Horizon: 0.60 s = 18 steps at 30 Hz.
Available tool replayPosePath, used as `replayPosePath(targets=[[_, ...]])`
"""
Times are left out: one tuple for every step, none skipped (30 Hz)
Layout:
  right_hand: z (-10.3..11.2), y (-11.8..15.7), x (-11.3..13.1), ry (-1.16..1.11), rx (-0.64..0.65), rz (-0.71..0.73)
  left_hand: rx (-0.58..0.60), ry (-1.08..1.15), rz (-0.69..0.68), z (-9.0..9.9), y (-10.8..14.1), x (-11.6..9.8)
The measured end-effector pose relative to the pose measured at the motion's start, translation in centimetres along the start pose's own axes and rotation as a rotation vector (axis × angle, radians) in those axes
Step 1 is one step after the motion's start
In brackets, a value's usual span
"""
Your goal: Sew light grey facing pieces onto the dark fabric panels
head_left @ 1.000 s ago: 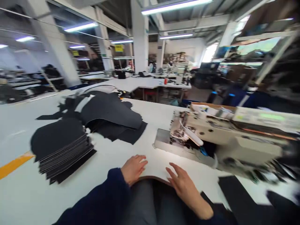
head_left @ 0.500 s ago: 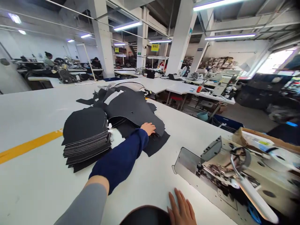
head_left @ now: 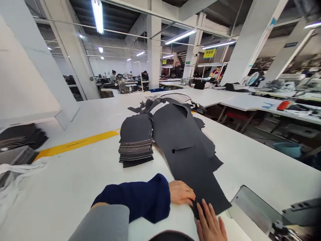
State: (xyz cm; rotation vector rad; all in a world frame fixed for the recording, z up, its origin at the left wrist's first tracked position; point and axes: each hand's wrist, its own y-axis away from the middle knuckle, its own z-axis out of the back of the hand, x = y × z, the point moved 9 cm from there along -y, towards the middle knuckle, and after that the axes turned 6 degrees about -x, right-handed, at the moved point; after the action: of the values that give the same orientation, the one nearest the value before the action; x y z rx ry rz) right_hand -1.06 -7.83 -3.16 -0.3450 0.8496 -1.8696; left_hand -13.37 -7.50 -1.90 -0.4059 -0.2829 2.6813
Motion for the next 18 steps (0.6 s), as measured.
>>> replayPosePath(targets=[[-0.1, -0.3, 0.6, -0.012, -0.015, 0.030, -0.028, -0.005, -0.033, 1.7, 1.9, -0.2], [-0.1, -0.5, 1.0, -0.013, -0.026, 0.041, -0.072, -0.036, -0.019, 4.2, 3.7, 0.4], [-0.1, -0.7, 1.2, -0.006, -0.032, 0.040, -0.123, -0.091, 0.036, 7.4, 5.5, 1.6], [-0.1, -1.0, 1.5, 0.003, -0.035, 0.044, -0.186, -0.167, 0.149, 11.0, 7.5, 3.6], [0.0, -1.4, 1.9, 0.012, -0.040, 0.057, -0.248, -0.256, 0.293, 14.8, 9.6, 6.0], [0.0, -1.7, 2.4, 0.019, -0.045, 0.076, -0.280, -0.343, 0.412, 18.2, 11.7, 8.2], [0.0, -2.2, 2.9, 0.022, -0.046, 0.095, -0.291, -0.429, 0.560, 21.2, 13.9, 10.7], [-0.2, -2.6, 3.4, 0.024, -0.044, 0.110, -0.268, -0.482, 0.703, 23.4, 16.1, 13.0], [-0.4, -2.9, 3.8, 0.028, -0.042, 0.118, -0.213, -0.492, 0.799, 24.7, 17.8, 15.0], [-0.8, -3.2, 4.1, 0.037, -0.033, 0.120, -0.154, -0.480, 0.864, 25.5, 19.1, 16.5], [-1.2, -3.4, 4.3, 0.051, -0.016, 0.120, -0.095, -0.453, 0.891, 25.8, 20.0, 17.7], [-1.7, -3.5, 4.5, 0.070, 0.007, 0.119, -0.044, -0.423, 0.889, 25.9, 20.4, 18.5], [-2.1, -3.5, 4.7, 0.091, 0.034, 0.120, -0.006, -0.400, 0.873, 25.9, 20.6, 19.0], [-2.5, -3.5, 4.7, 0.113, 0.059, 0.120, 0.025, -0.385, 0.857, 26.0, 20.6, 19.3], [-2.7, -3.3, 4.6, 0.135, 0.085, 0.117, 0.058, -0.371, 0.846, 26.1, 20.5, 19.6], [-2.9, -3.2, 4.5, 0.153, 0.106, 0.111, 0.092, -0.355, 0.835, 26.1, 20.3, 19.8], [-2.8, -3.1, 4.3, 0.167, 0.116, 0.103, 0.120, -0.339, 0.826, 26.1, 20.2, 20.0], [-2.7, -2.9, 4.1, 0.174, 0.116, 0.099, 0.145, -0.330, 0.818, 26.1, 20.0, 20.1]])
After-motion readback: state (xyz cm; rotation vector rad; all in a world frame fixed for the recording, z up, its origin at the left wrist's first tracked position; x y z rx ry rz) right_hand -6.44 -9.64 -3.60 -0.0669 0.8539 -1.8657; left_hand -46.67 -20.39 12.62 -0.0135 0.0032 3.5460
